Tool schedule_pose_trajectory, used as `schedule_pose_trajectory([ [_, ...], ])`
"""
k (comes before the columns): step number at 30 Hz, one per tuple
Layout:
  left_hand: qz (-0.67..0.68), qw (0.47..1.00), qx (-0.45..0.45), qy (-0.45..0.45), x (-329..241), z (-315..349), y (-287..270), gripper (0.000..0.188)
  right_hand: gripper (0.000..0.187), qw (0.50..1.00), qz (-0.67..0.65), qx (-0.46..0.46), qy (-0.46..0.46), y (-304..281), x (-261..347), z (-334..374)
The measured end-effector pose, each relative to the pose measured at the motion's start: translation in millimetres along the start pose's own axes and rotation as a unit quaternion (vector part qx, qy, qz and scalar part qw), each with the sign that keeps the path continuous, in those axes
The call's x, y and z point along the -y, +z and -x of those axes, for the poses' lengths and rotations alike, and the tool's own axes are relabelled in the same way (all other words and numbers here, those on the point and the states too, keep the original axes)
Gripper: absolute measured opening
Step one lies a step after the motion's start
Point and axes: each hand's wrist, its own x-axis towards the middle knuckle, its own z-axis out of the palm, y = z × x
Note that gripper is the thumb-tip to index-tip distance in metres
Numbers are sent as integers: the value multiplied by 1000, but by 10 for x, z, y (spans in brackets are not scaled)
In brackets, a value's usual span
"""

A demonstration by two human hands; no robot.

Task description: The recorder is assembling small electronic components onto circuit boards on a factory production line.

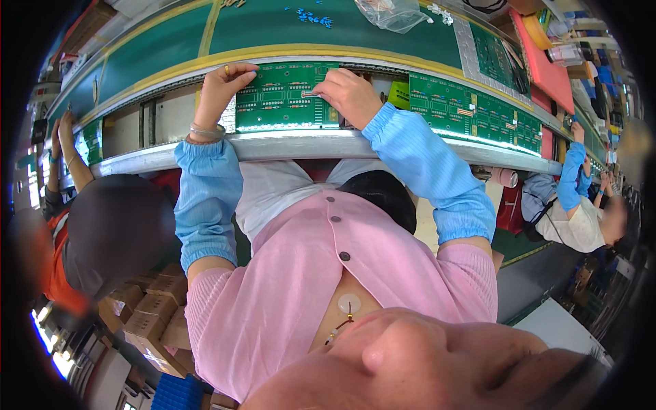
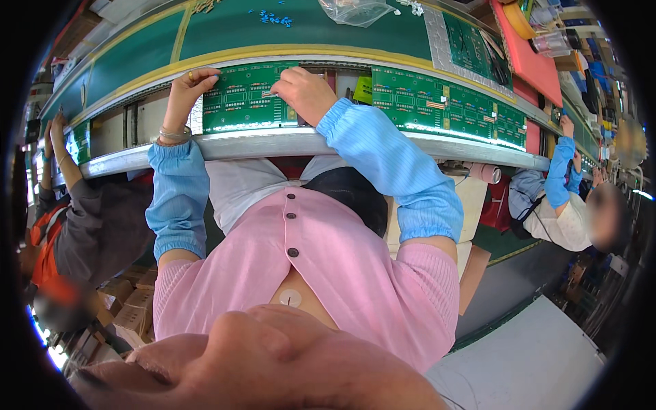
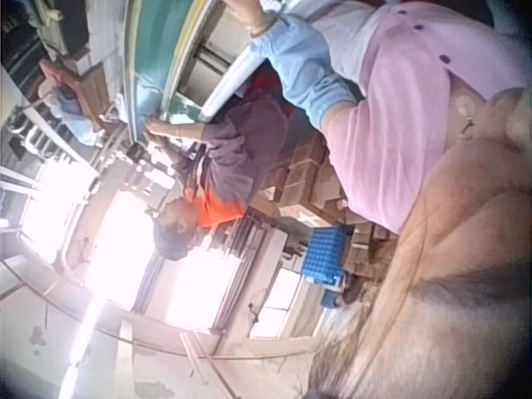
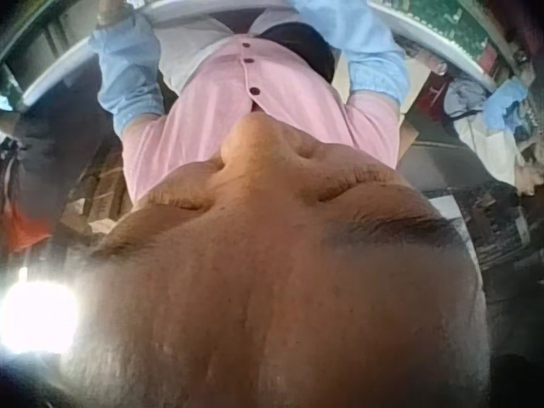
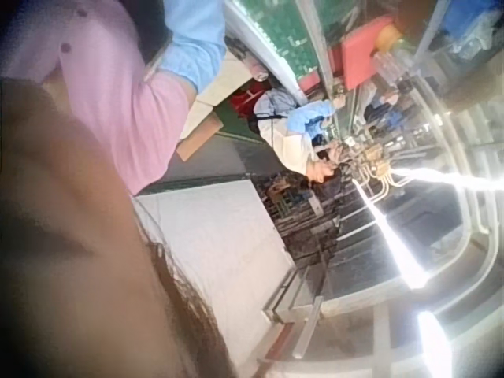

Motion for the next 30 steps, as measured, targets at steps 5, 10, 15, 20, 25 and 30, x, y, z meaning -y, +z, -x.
schedule_pose_trajectory([
  [5,-2,1000,-12,15,22,5,-2,17,17,992,102,46,-56,-15,30,30],
  [10,-8,1000,-15,19,53,24,-8,18,35,986,162,32,-30,-95,137,187],
  [15,-13,1000,-23,15,10,-21,25,19,40,973,225,42,1,-100,202,269],
  [20,-14,1000,-20,13,16,1,5,18,36,986,157,6,54,-209,55,285],
  [25,-21,1000,-13,18,-39,-4,105,17,16,944,220,-108,221,-603,-930,-144],
  [30,-45,997,-17,58,-165,-79,525,14,16,920,274,-98,262,-430,-1878,-452],
])
